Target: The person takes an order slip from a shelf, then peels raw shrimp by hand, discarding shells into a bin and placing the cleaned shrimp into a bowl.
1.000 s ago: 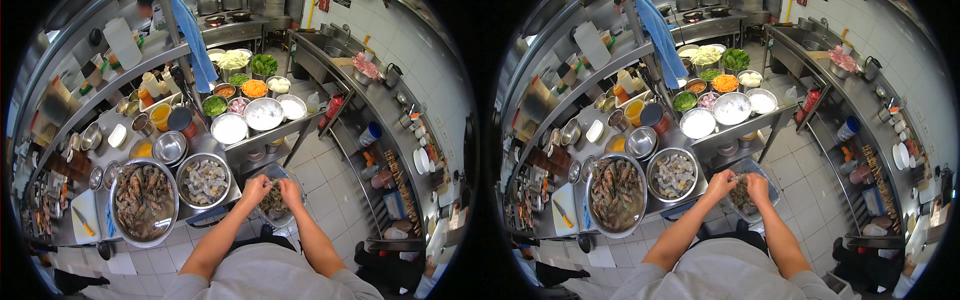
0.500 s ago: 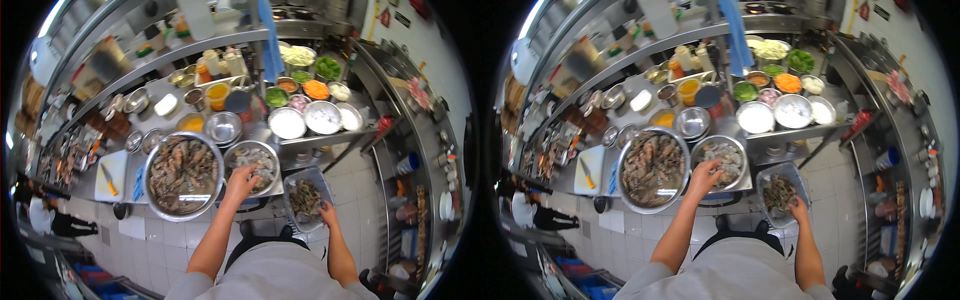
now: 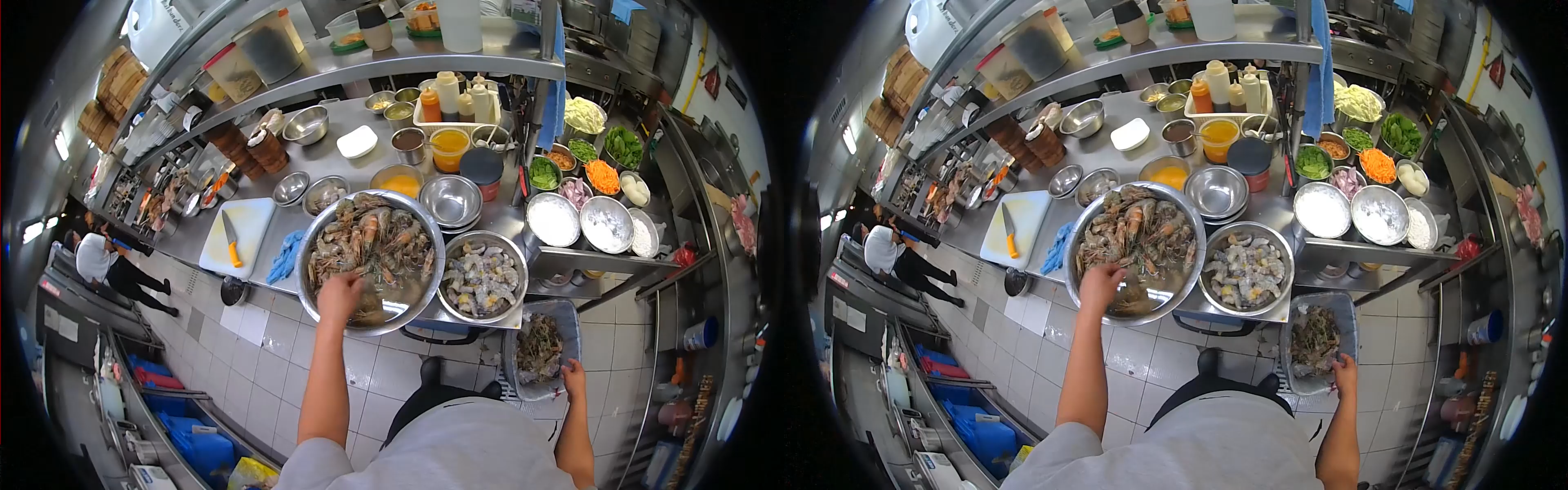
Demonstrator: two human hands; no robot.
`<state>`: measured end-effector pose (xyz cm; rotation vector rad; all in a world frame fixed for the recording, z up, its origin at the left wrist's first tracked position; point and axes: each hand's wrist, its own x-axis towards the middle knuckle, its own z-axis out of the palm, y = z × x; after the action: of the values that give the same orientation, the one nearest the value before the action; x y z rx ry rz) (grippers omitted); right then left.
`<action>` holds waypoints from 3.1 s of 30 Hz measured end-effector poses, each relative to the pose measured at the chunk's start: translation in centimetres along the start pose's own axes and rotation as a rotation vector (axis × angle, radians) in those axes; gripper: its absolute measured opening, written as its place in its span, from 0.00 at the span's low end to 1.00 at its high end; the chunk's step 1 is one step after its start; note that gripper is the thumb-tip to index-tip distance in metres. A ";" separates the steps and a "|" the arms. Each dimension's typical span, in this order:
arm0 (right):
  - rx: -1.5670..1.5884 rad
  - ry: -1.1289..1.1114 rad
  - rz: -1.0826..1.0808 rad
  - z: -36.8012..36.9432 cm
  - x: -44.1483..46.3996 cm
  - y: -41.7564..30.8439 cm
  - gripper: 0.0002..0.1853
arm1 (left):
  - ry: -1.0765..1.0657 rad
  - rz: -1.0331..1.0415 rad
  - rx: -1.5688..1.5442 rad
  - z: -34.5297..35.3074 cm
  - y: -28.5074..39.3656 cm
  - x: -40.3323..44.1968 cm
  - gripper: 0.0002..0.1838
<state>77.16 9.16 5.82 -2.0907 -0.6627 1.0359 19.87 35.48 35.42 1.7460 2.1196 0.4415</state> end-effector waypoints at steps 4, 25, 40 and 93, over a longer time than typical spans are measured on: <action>0.012 -0.060 0.012 1.7 0.8 -1.3 0.23 | -0.181 -0.084 0.144 3.7 1.5 -0.1 0.22; -0.087 -0.102 -0.939 1.4 -13.7 -34.4 0.20 | -0.524 0.171 -1.007 0.6 11.9 -3.9 0.18; -0.160 -0.033 -0.491 -0.1 -6.0 -23.0 0.18 | -0.326 1.177 -0.391 22.5 27.5 -11.6 0.26; 0.517 -0.329 -0.097 -6.0 -5.0 -21.5 0.19 | -0.923 0.939 -0.514 26.0 29.3 -12.5 0.39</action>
<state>76.50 16.88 27.31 -1.4465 -0.5700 1.3445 59.50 29.08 26.67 1.9484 0.4557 0.2647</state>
